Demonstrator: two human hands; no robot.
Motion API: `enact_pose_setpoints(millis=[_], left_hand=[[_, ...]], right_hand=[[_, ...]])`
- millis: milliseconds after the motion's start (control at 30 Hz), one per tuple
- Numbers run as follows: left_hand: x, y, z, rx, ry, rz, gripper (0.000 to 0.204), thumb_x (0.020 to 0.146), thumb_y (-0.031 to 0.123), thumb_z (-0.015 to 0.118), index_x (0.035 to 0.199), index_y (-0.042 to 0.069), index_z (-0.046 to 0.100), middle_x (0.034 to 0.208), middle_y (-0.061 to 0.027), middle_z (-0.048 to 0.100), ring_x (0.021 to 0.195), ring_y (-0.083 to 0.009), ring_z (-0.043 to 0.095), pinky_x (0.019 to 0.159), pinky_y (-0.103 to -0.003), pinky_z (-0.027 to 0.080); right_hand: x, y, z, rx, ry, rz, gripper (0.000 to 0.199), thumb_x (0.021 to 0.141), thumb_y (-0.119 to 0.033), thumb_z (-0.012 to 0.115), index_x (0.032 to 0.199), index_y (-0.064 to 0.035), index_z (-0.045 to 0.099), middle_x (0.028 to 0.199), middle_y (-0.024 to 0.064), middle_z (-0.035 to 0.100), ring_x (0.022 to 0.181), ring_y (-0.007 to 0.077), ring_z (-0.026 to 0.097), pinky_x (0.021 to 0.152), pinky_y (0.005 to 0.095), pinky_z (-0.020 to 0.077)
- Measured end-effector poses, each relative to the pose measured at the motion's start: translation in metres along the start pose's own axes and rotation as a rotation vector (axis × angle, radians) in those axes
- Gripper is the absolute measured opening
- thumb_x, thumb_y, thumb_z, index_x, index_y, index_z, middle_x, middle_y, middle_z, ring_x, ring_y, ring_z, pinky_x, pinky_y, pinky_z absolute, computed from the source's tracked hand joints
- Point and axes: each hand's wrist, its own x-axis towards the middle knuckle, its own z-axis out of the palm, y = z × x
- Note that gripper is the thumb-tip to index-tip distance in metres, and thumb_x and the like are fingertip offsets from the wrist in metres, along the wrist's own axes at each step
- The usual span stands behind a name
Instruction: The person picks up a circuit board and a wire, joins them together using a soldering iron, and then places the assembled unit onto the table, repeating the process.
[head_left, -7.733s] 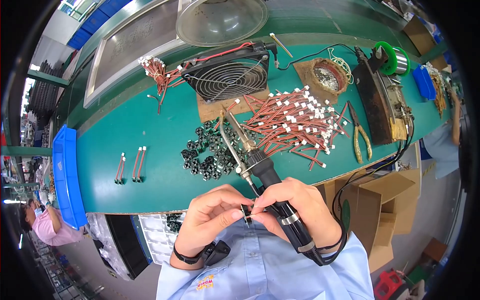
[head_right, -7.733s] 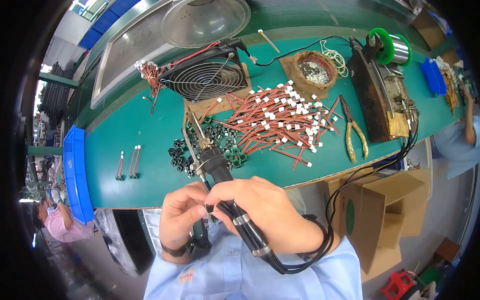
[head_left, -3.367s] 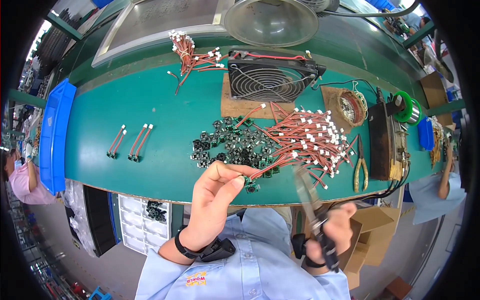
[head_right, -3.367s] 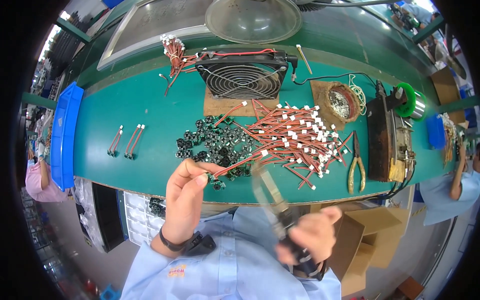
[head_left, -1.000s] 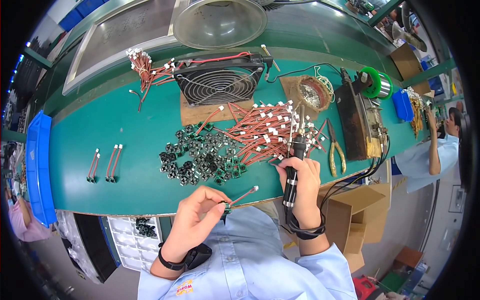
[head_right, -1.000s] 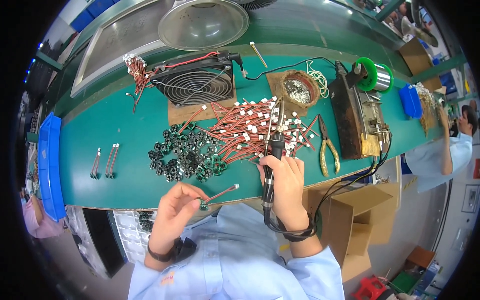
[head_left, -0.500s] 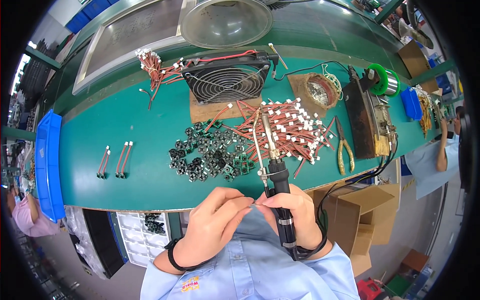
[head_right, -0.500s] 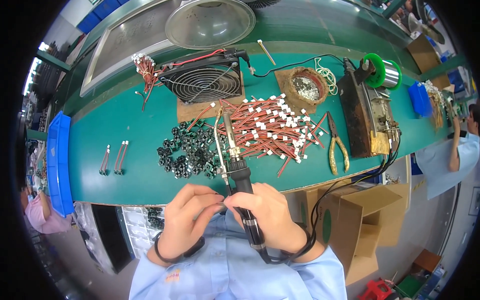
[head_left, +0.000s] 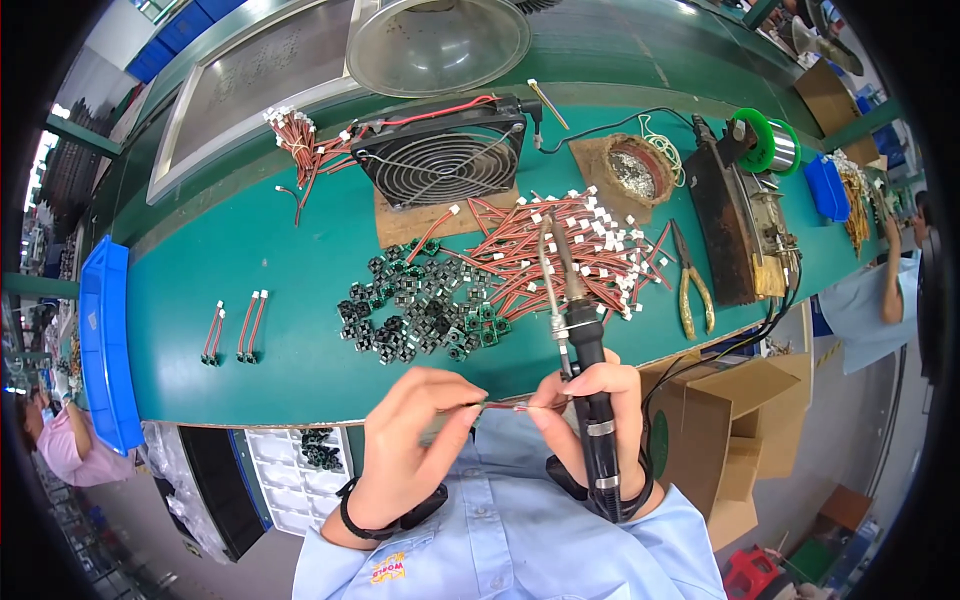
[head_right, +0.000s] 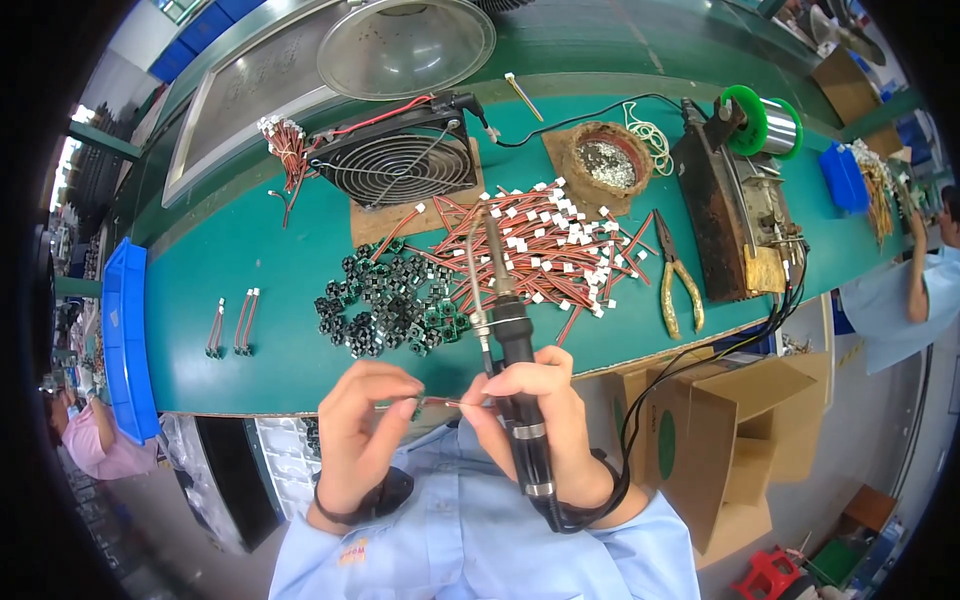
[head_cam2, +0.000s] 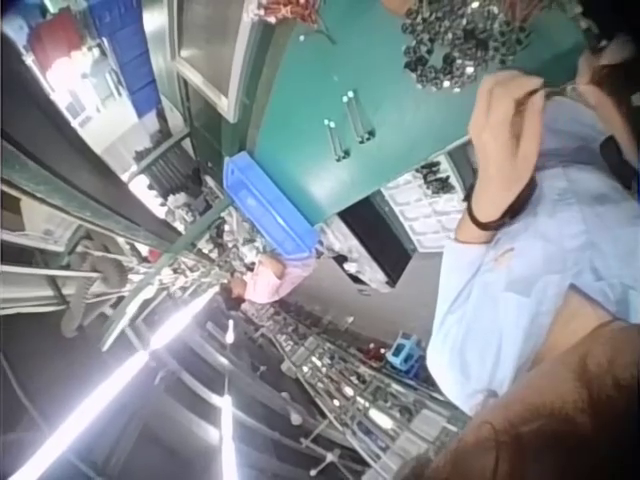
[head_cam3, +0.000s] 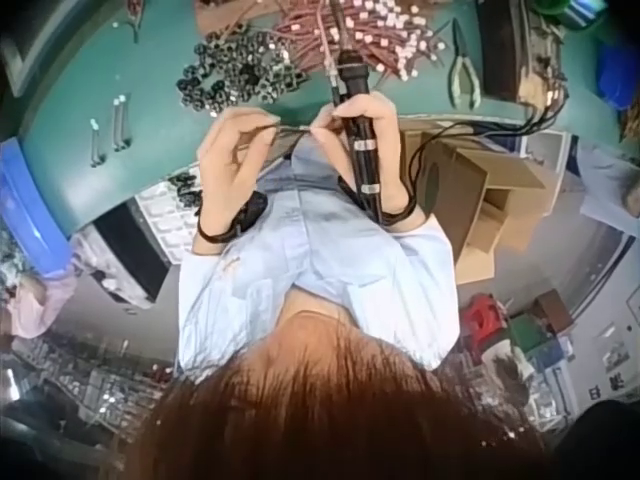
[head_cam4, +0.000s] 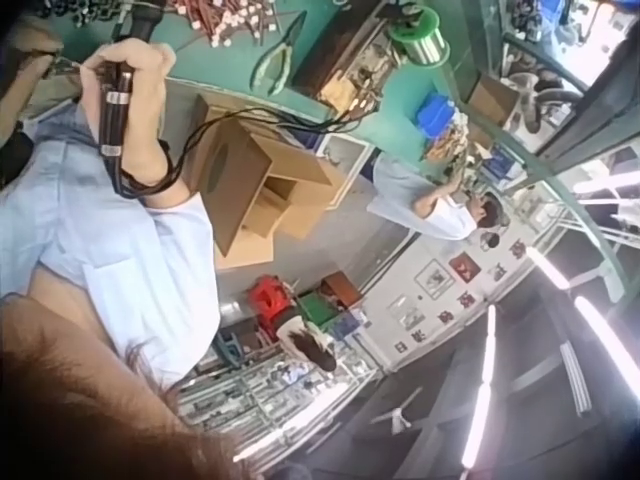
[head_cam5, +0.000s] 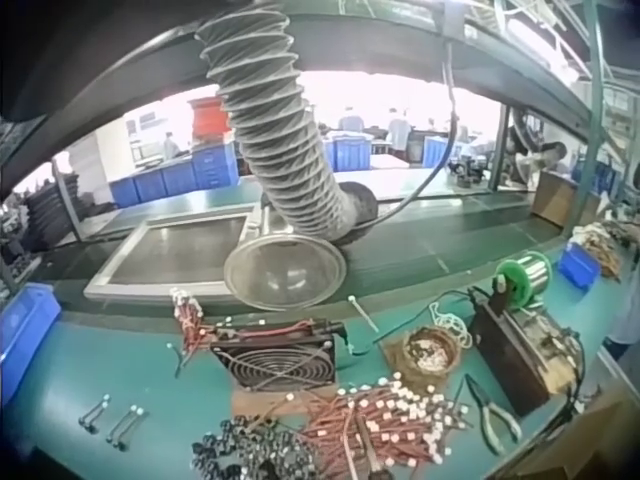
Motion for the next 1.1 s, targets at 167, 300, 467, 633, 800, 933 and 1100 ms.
enact_pose_setpoints(millis=[167, 300, 467, 633, 800, 933, 1100], left_hand=[[-0.002, 0.003, 0.005, -0.671, 0.167, -0.342, 0.018, 0.083, 0.000, 0.058, 0.101, 0.001, 0.054, 0.096, -0.0105, 0.058, 0.077, -0.0188, 0.058, 0.072, -0.029, 0.047], [0.006, 0.008, 0.004, -0.943, 0.160, -0.511, 0.021, 0.086, 0.008, 0.058, 0.105, 0.002, 0.051, 0.098, -0.0101, 0.056, 0.082, -0.0189, 0.056, 0.076, -0.029, 0.046], [0.004, -0.006, 0.006, -1.257, 0.030, -0.468, 0.023, 0.088, 0.013, 0.058, 0.109, 0.003, 0.052, 0.099, -0.0089, 0.056, 0.088, -0.0179, 0.055, 0.080, -0.030, 0.044], [0.003, -0.012, 0.006, -1.480, -0.061, -0.480, 0.024, 0.089, 0.016, 0.058, 0.110, 0.005, 0.053, 0.100, -0.0082, 0.058, 0.093, -0.0168, 0.053, 0.082, -0.031, 0.041], [0.002, -0.011, 0.007, -1.487, -0.047, -0.471, 0.025, 0.089, 0.017, 0.058, 0.110, 0.005, 0.053, 0.099, -0.0081, 0.057, 0.094, -0.0161, 0.053, 0.082, -0.031, 0.041], [0.001, -0.010, 0.007, -1.442, -0.006, -0.475, 0.026, 0.089, 0.018, 0.058, 0.110, 0.005, 0.052, 0.098, -0.0080, 0.057, 0.094, -0.0157, 0.053, 0.081, -0.030, 0.042], [0.001, -0.008, 0.007, -1.424, 0.017, -0.495, 0.026, 0.089, 0.018, 0.059, 0.110, 0.005, 0.052, 0.099, -0.0082, 0.057, 0.094, -0.0157, 0.055, 0.081, -0.029, 0.043]], right_hand=[[-0.001, -0.002, 0.004, 0.140, 0.001, 0.078, 0.043, 0.077, 0.006, 0.064, 0.105, -0.0079, 0.035, 0.080, 0.0101, 0.057, 0.068, 0.0130, 0.057, 0.062, 0.0232, 0.0448], [0.003, -0.004, 0.011, 0.230, 0.019, 0.120, 0.043, 0.077, 0.005, 0.064, 0.105, -0.0074, 0.034, 0.080, 0.0096, 0.056, 0.068, 0.0125, 0.056, 0.062, 0.0238, 0.0452], [0.009, -0.010, 0.017, 0.294, 0.052, 0.074, 0.043, 0.077, 0.005, 0.065, 0.104, -0.0073, 0.035, 0.080, 0.0097, 0.057, 0.069, 0.0126, 0.056, 0.061, 0.0228, 0.0447], [0.014, -0.015, 0.016, 0.131, 0.001, -0.027, 0.044, 0.074, 0.003, 0.068, 0.103, -0.0091, 0.037, 0.078, 0.0076, 0.060, 0.068, 0.0134, 0.059, 0.072, 0.0292, 0.0429], [0.018, -0.022, 0.015, 0.008, 0.004, -0.096, 0.046, 0.072, 0.000, 0.071, 0.103, -0.0112, 0.040, 0.076, 0.0034, 0.063, 0.068, 0.0131, 0.062, 0.088, 0.0368, 0.0324], [0.017, -0.018, 0.018, -0.007, 0.027, -0.122, 0.045, 0.071, -0.002, 0.073, 0.102, -0.0128, 0.041, 0.075, -0.0005, 0.066, 0.069, 0.0117, 0.065, 0.095, 0.0385, 0.0214], [0.018, -0.019, 0.018, -0.027, 0.037, -0.125, 0.045, 0.070, -0.003, 0.073, 0.101, -0.0133, 0.043, 0.075, -0.0011, 0.066, 0.071, 0.0114, 0.065, 0.095, 0.0385, 0.0233]])
